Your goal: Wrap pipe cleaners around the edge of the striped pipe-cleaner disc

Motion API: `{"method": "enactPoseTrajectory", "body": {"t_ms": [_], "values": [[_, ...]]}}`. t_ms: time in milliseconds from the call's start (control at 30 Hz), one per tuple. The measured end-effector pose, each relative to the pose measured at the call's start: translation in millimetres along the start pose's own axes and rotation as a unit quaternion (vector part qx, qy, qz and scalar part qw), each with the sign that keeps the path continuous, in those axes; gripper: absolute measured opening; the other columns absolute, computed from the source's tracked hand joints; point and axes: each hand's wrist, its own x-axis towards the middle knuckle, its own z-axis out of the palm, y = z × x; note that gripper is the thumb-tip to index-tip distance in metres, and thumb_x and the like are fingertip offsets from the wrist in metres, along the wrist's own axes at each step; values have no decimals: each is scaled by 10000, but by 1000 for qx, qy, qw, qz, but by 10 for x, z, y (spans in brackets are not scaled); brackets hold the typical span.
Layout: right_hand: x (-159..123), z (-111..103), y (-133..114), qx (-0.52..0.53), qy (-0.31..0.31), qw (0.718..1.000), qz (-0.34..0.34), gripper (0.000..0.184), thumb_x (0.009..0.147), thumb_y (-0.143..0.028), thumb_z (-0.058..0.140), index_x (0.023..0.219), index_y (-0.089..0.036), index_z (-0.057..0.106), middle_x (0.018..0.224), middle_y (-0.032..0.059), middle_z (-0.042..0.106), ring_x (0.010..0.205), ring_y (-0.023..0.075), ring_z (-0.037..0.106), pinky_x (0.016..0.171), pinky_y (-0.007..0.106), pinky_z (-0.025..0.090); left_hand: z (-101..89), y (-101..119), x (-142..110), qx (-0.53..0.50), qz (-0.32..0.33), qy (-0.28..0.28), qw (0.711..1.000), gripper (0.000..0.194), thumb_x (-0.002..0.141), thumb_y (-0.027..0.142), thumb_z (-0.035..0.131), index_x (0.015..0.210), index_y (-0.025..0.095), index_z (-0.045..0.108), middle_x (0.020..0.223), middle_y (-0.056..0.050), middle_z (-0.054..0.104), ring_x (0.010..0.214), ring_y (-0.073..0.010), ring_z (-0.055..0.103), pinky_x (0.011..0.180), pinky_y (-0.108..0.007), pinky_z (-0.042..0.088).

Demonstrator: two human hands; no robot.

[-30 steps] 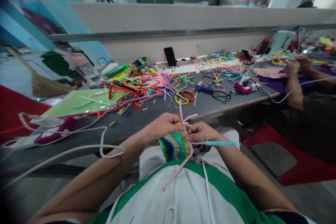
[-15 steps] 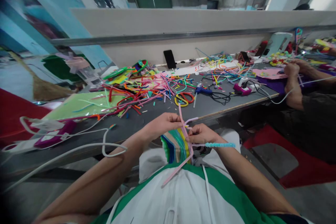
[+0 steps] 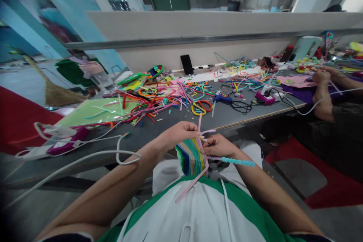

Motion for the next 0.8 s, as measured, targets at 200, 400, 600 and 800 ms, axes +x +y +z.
{"method": "enactPoseTrajectory", "body": {"t_ms": [200,400,600,800], "values": [[64,90,15,148,73,986,-15,318,618,-394,777,709,-131,623,620,-31,531,558,80,454,546,219,372,14,-40,6,-30,-5,-7,1000,329,705,436,660,668,116,594,564,35,474,528,-74,376,521,-212,271],[140,175,1,191,143,970,-40,315,583,-378,803,670,-132,626,615,-35,513,567,73,443,553,212,363,36,-64,27,-29,8,11,999,330,707,438,664,657,119,597,572,31,478,541,-76,389,528,-212,279],[156,234,70,155,230,958,-76,283,601,-358,796,673,-142,627,636,-27,532,596,82,446,558,213,344,26,-3,-3,-33,-2,19,999,331,680,440,684,650,119,607,568,31,484,548,-79,401,532,-212,292],[184,294,-23,211,271,936,-72,316,550,-357,822,630,-142,604,590,-40,530,535,63,423,527,206,322,40,15,14,-44,-11,34,998,332,674,436,695,695,112,629,626,-1,574,583,-100,473,572,-220,352]]}}
